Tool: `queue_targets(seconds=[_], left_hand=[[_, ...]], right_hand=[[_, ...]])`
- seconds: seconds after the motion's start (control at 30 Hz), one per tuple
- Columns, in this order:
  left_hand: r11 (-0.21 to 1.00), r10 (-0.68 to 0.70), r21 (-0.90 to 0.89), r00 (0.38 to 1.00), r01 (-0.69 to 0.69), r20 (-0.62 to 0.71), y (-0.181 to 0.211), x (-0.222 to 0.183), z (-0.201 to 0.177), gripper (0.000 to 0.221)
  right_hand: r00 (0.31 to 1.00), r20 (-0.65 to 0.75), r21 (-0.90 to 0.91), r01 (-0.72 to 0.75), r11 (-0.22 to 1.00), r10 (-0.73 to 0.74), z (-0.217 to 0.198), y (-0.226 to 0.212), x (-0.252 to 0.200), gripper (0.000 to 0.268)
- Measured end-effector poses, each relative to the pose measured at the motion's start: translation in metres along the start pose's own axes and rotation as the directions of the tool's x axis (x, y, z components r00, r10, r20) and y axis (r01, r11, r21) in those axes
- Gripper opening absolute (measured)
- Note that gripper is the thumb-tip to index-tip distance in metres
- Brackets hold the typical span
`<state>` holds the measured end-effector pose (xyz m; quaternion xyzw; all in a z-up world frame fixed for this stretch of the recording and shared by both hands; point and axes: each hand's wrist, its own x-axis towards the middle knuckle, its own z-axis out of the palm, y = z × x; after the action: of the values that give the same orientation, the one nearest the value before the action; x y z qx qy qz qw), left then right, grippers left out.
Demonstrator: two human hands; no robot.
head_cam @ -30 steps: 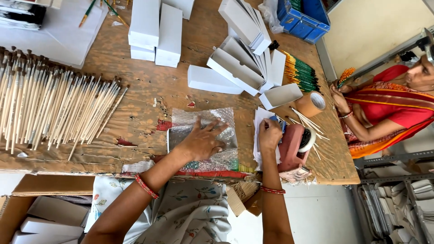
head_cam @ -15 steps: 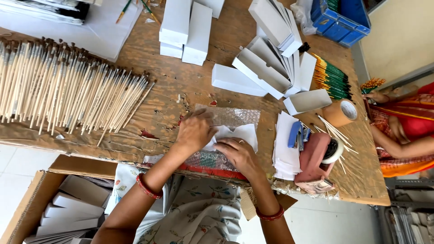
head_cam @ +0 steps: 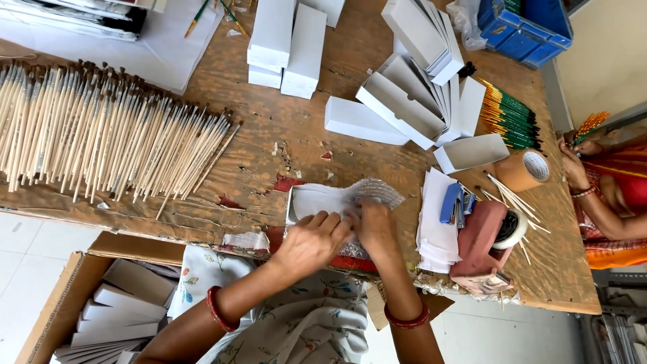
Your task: The person organizes bunches of thin sticks with dark tips and places them into white rectangular boxes. The person also handles plastic packaging and tapes the boxes closed.
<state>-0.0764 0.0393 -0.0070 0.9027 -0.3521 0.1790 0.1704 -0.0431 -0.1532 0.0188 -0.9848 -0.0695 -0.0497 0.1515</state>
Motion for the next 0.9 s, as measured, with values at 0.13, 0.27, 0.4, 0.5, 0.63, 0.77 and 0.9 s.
queue_targets(seconds=[0.13, 0.27, 0.4, 0.5, 0.63, 0.77, 0.9], left_hand=[[0.988, -0.126, -0.086, 0.99, 0.131, 0.06, 0.007, 0.009, -0.012, 0.063], [0.965, -0.165, 0.225, 0.978, 0.134, 0.127, -0.011, 0.001, 0.013, 0.063], [0.838, -0.122, 0.545, 0.983, 0.027, 0.14, -0.009, -0.009, 0.023, 0.049], [0.868, -0.011, 0.479, 0.96, -0.13, 0.281, -0.018, 0.004, 0.004, 0.055], [0.818, 0.097, 0.542, 0.975, -0.193, 0.201, -0.03, 0.015, -0.032, 0.049], [0.992, -0.062, 0.124, 0.955, 0.027, 0.29, -0.053, 0.014, -0.02, 0.063], [0.97, -0.09, 0.238, 0.98, 0.046, 0.176, -0.063, 0.024, -0.032, 0.073]], right_hand=[[0.997, 0.025, -0.099, -0.066, 0.993, 0.068, 0.008, 0.008, 0.001, 0.03], [0.982, -0.01, -0.068, -0.191, 0.979, 0.191, 0.002, 0.017, 0.003, 0.033], [0.982, -0.062, -0.113, -0.186, 0.976, 0.18, 0.005, 0.009, -0.011, 0.026], [0.971, -0.165, 0.066, 0.183, 0.981, -0.17, -0.019, -0.02, -0.005, 0.014], [0.725, -0.444, -0.233, 0.475, 0.849, -0.527, -0.021, -0.011, 0.0, 0.035], [0.966, -0.157, -0.036, 0.204, 0.978, -0.207, -0.017, 0.033, 0.005, 0.035], [0.945, -0.201, 0.067, 0.275, 0.959, -0.257, -0.013, 0.074, 0.047, 0.034]])
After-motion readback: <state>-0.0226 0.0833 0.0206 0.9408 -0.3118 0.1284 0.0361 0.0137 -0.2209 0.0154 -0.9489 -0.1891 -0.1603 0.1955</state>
